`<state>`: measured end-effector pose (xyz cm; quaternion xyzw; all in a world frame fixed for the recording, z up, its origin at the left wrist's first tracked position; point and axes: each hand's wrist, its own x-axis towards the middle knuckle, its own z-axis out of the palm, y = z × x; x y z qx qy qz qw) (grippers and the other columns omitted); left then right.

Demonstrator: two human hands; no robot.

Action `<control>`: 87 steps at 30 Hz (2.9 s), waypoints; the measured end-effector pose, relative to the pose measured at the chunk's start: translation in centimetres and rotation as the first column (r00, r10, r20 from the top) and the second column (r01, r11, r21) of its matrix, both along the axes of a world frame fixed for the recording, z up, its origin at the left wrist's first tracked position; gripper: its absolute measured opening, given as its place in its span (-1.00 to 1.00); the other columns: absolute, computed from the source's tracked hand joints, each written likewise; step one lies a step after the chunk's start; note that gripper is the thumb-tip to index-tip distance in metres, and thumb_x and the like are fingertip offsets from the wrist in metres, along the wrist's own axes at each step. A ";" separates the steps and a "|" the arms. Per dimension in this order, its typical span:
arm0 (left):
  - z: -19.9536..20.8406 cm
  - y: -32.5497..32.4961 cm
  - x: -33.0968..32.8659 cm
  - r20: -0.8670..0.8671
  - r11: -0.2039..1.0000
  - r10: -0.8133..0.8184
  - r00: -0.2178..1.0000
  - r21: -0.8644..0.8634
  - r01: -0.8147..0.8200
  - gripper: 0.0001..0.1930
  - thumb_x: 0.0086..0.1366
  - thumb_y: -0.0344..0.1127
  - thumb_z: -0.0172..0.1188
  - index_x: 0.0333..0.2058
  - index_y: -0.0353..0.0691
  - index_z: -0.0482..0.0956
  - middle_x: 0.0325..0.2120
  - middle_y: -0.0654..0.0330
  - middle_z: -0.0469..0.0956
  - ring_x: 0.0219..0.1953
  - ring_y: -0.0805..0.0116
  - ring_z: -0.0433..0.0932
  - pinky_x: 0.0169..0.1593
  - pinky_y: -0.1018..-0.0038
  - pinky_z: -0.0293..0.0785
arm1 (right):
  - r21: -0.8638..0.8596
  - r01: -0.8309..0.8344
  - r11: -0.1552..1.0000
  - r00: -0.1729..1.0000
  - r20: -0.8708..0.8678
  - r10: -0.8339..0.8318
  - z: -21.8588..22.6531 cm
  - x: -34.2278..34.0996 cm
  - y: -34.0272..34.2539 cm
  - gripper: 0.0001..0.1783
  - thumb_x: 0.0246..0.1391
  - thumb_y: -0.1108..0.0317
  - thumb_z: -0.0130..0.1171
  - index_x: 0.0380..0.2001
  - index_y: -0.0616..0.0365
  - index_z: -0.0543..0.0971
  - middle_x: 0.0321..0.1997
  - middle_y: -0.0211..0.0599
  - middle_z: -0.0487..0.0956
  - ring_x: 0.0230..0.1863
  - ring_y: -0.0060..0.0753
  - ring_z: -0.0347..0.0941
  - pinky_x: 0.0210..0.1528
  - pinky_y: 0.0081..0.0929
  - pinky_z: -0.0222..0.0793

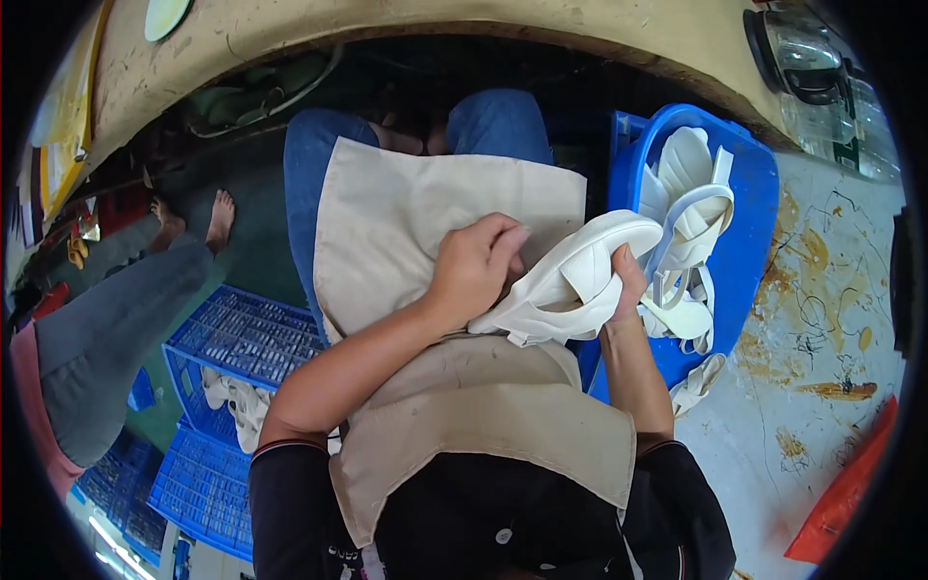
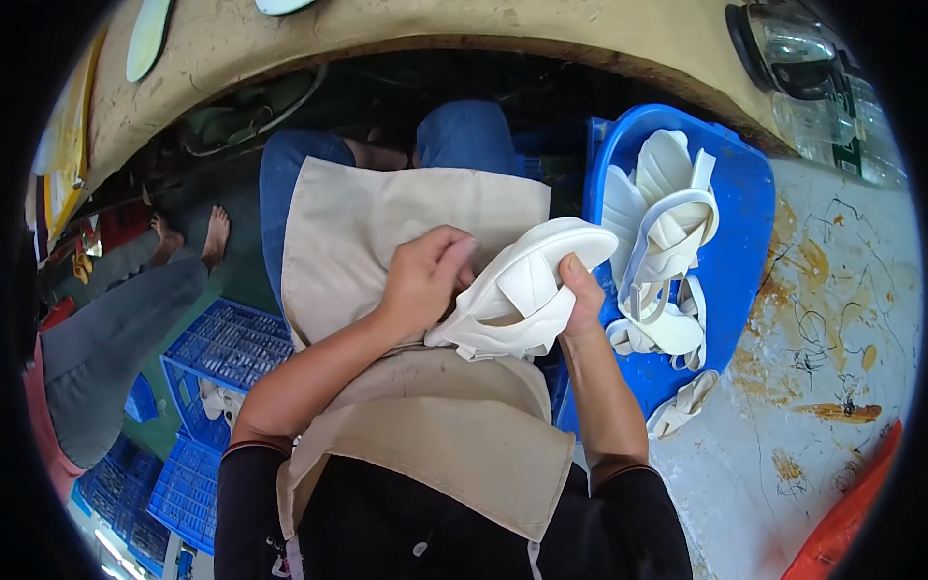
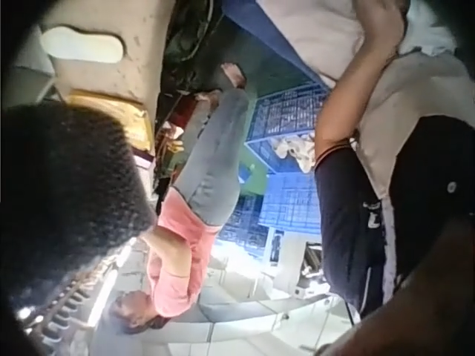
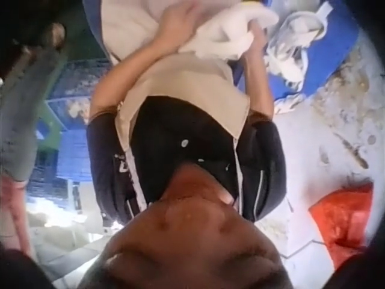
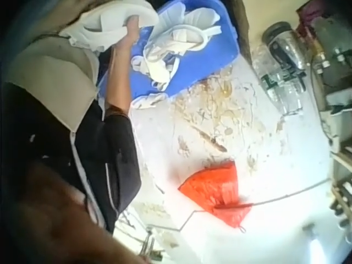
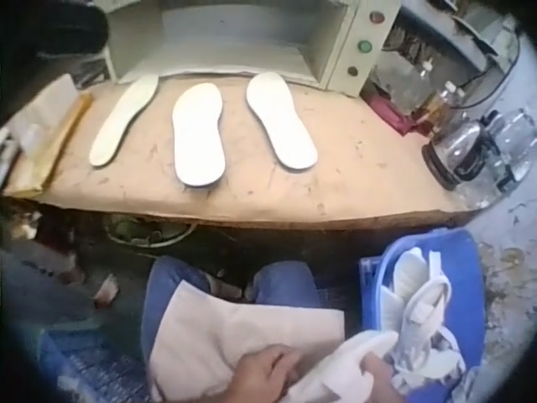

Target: Assembling white sandals by manually fitting the upper straps onto the insoles at a workbench.

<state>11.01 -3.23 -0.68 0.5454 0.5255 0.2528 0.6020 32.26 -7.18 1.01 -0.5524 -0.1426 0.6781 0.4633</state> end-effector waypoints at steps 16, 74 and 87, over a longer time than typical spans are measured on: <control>-1.1 2.2 1.4 0.385 0.992 0.118 0.915 -0.077 -0.095 -0.82 0.38 -0.38 0.06 -0.25 -0.34 0.61 -0.46 0.20 0.61 -0.48 0.41 0.45 -0.34 0.50 0.41 | -0.026 0.037 0.999 0.993 0.110 -0.034 1.2 -2.0 4.0 -0.42 0.23 0.09 0.06 0.15 0.32 0.42 -0.04 0.02 0.60 -0.10 -0.20 0.60 0.00 -0.31 0.55; 1.4 2.8 -12.4 0.163 0.543 0.839 0.519 -0.187 -0.819 -0.48 0.55 -0.02 -0.23 0.07 -0.39 0.47 -0.11 0.08 0.59 -0.17 0.41 0.55 -0.01 0.56 0.44 | 0.323 -0.770 0.550 0.479 0.862 0.164 -4.6 -17.8 3.7 -0.49 0.30 0.23 -0.11 0.23 0.26 0.39 0.18 0.03 0.48 0.25 -0.01 0.33 0.31 -0.25 0.16; 4.4 0.9 -16.4 0.517 0.915 0.328 0.791 0.034 -0.402 -0.72 0.34 -0.29 0.11 -0.17 -0.43 0.61 -0.54 0.26 0.52 -0.50 0.51 0.34 -0.37 0.56 0.32 | 0.341 -0.934 -0.105 0.292 0.899 0.326 6.6 -16.2 14.6 -0.29 0.10 0.26 0.25 0.30 0.29 0.35 0.07 -0.01 0.54 -0.16 -0.12 0.52 -0.10 -0.35 0.43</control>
